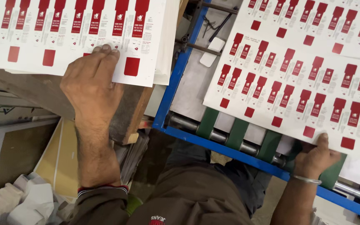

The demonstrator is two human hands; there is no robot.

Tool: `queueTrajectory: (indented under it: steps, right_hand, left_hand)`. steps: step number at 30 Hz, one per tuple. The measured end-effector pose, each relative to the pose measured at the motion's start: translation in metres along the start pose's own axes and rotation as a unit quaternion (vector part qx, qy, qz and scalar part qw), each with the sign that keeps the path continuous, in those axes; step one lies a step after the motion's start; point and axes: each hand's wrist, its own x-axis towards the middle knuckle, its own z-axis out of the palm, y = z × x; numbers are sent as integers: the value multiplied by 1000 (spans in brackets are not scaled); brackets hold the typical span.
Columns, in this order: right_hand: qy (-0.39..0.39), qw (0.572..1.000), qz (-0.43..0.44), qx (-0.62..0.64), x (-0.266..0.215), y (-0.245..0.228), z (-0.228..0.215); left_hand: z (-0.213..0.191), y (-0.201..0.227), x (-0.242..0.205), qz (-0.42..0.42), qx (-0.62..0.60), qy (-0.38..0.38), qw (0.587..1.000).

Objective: The person repeatedly picks up sheets of paper printed with red labels from a stack on the left and places them onto a blue conveyor belt on the right. The hands move quickly in a repetitive cycle, transferring the sheets one by one to the moving belt.

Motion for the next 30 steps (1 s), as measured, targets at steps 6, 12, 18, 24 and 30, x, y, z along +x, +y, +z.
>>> queueTrajectory:
  steps: [6, 12, 18, 24, 30]
  right_hand:
    - [-58, 979, 126, 149, 17, 6, 6]
    - [-32, 978, 207, 22, -15, 19, -5]
    - [-199, 957, 211, 17, -62, -13, 87]
    - [-448, 857, 152, 203, -110, -78, 211]
    - [-257, 934, 177, 176, -81, -73, 226]
  left_hand:
    - [-7, 4, 5, -4, 10, -25, 1000]
    - [-36, -25, 17, 36, -141, -85, 986]
    - [-15, -14, 15, -47, -190, 9, 981]
    - [-10, 128, 14, 115, -102, -92, 984]
    - [-32, 107, 15, 77, -141, -147, 976]
